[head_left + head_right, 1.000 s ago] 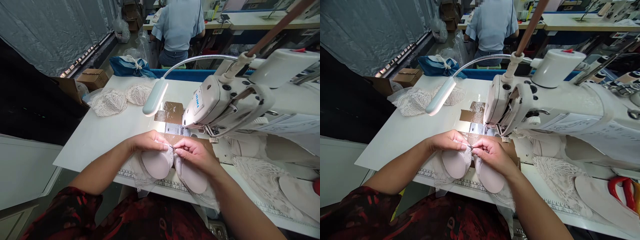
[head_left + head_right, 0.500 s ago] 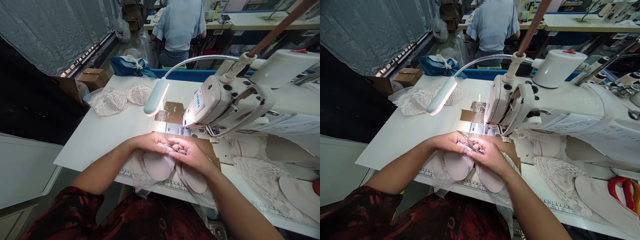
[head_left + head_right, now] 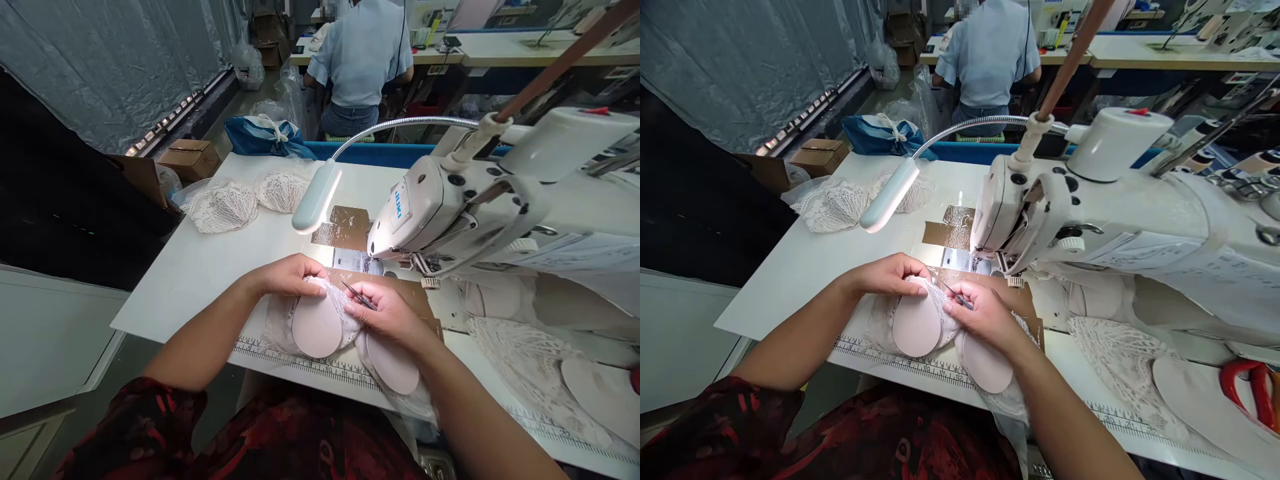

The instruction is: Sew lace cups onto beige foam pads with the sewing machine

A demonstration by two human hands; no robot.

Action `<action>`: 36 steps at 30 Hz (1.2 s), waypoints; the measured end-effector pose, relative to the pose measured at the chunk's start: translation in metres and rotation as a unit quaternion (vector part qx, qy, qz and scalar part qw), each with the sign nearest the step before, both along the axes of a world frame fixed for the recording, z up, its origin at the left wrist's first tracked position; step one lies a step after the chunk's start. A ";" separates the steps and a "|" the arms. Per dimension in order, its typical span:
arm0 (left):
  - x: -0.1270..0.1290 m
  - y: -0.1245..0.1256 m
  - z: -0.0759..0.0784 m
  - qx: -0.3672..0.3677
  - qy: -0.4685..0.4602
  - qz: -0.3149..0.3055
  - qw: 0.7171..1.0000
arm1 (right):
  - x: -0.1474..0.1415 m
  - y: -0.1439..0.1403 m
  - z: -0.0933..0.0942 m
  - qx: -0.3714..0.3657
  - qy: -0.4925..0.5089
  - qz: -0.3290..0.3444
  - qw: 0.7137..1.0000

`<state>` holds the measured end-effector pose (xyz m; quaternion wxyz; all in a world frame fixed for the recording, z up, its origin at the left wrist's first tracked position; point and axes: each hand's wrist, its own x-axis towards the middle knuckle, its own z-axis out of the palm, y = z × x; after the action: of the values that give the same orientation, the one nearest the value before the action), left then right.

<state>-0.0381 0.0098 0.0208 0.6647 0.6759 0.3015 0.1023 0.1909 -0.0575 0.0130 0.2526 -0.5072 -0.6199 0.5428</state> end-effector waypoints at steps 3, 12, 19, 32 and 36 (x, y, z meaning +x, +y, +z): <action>0.007 -0.003 -0.002 0.023 -0.001 0.010 1.000 | -0.001 -0.001 -0.001 -0.006 0.002 -0.014 1.000; 0.021 -0.010 -0.006 0.018 0.010 0.038 0.999 | 0.004 0.003 -0.011 0.063 -0.019 -0.060 0.996; 0.019 -0.010 -0.005 -0.032 0.006 0.048 0.998 | 0.011 0.002 -0.007 0.155 -0.174 -0.107 0.966; 0.023 -0.011 -0.011 -0.062 -0.017 0.047 0.997 | 0.003 0.001 -0.006 0.076 -0.026 -0.010 0.997; 0.021 -0.010 -0.012 -0.076 -0.011 0.066 0.995 | 0.011 0.002 -0.009 0.061 0.004 -0.008 0.998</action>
<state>-0.0171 -0.0007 0.0087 0.7089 0.6010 0.3454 0.1300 0.2018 -0.0555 0.0037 0.2901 -0.4938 -0.6468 0.5036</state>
